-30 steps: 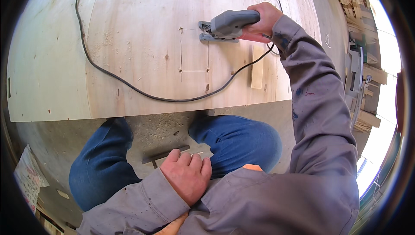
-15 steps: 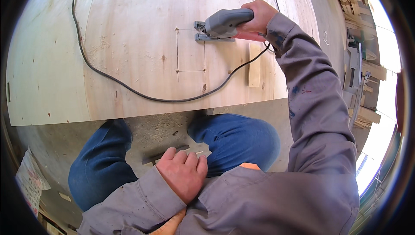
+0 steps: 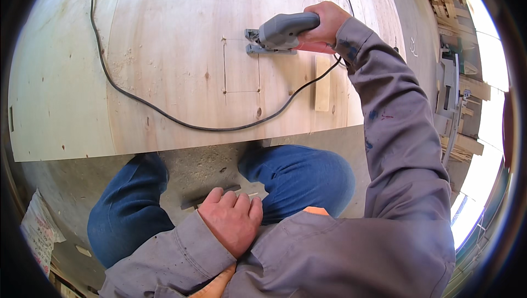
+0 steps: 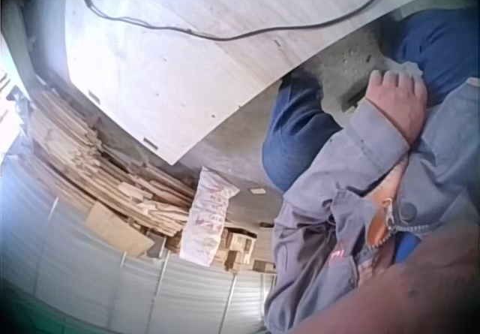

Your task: The person uses a red corded drill to make pilot holes in a large sheet of plywood, then switches to a red and gray jigsaw to cut along marked lines. The person handles the tools with both hands and guides the jigsaw along the wood surface.

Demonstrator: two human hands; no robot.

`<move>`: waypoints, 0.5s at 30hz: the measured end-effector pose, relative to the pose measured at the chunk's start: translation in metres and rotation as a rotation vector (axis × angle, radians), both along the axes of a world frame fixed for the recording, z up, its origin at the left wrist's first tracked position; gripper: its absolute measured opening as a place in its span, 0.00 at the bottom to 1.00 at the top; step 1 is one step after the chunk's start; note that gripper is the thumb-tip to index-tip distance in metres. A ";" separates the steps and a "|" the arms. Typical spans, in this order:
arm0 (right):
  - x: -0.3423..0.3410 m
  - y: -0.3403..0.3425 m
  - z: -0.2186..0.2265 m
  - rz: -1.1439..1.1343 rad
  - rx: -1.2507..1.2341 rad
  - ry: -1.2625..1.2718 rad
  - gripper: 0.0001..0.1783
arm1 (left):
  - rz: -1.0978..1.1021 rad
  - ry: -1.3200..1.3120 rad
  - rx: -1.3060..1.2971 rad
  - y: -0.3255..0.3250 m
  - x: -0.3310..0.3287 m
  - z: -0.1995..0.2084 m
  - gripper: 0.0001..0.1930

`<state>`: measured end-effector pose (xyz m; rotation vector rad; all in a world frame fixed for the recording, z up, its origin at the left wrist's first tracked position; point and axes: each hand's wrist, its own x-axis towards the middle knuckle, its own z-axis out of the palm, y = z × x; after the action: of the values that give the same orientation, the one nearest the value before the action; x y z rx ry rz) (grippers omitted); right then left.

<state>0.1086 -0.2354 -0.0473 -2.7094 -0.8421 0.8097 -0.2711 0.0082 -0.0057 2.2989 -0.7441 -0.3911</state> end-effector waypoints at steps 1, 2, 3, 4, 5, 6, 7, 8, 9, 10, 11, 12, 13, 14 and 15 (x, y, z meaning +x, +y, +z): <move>0.000 0.000 0.000 0.001 -0.001 -0.001 0.18 | -0.003 0.002 0.002 0.000 0.000 0.000 0.17; 0.000 0.001 0.000 -0.002 0.000 -0.001 0.18 | -0.006 0.003 0.003 0.001 0.001 0.001 0.17; -0.001 0.001 0.000 -0.006 0.000 -0.002 0.18 | -0.010 0.002 0.004 0.001 0.001 0.000 0.17; -0.001 0.001 0.000 -0.010 0.000 -0.002 0.18 | -0.013 0.001 0.004 0.001 0.000 0.000 0.17; -0.001 0.001 0.000 -0.007 -0.004 -0.006 0.18 | -0.016 -0.001 0.005 0.001 0.000 0.000 0.17; -0.001 0.002 0.000 -0.005 -0.009 -0.010 0.18 | -0.021 -0.001 0.007 0.001 0.001 0.000 0.17; -0.001 0.002 0.000 -0.002 -0.013 -0.013 0.19 | -0.026 0.000 0.010 0.002 0.002 0.001 0.17; -0.001 0.002 0.000 -0.004 -0.004 -0.010 0.19 | -0.031 0.000 0.013 0.002 0.002 0.001 0.17; -0.002 0.003 0.000 -0.008 0.004 -0.007 0.19 | -0.027 0.008 0.012 0.002 0.002 0.001 0.17; -0.003 0.003 0.001 -0.012 0.012 -0.004 0.19 | -0.024 0.015 0.012 0.002 0.003 0.002 0.17; -0.003 0.004 0.001 -0.013 0.011 -0.005 0.19 | -0.021 0.023 0.011 0.002 0.003 0.002 0.18; -0.004 0.005 0.002 -0.013 0.010 -0.006 0.20 | -0.020 0.021 0.009 0.002 0.002 0.002 0.18; -0.004 0.005 0.003 -0.012 0.008 -0.008 0.20 | -0.019 0.019 0.007 0.002 0.002 0.001 0.18; -0.004 0.005 0.004 -0.010 0.012 -0.008 0.20 | -0.019 0.017 0.004 0.002 0.002 0.001 0.18; -0.004 0.006 0.004 -0.008 0.017 -0.008 0.20 | -0.023 0.020 0.009 0.002 0.003 0.001 0.18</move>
<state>0.1045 -0.2295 -0.0437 -2.7011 -0.8360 0.7873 -0.2682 0.0099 -0.0045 2.2938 -0.7611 -0.4279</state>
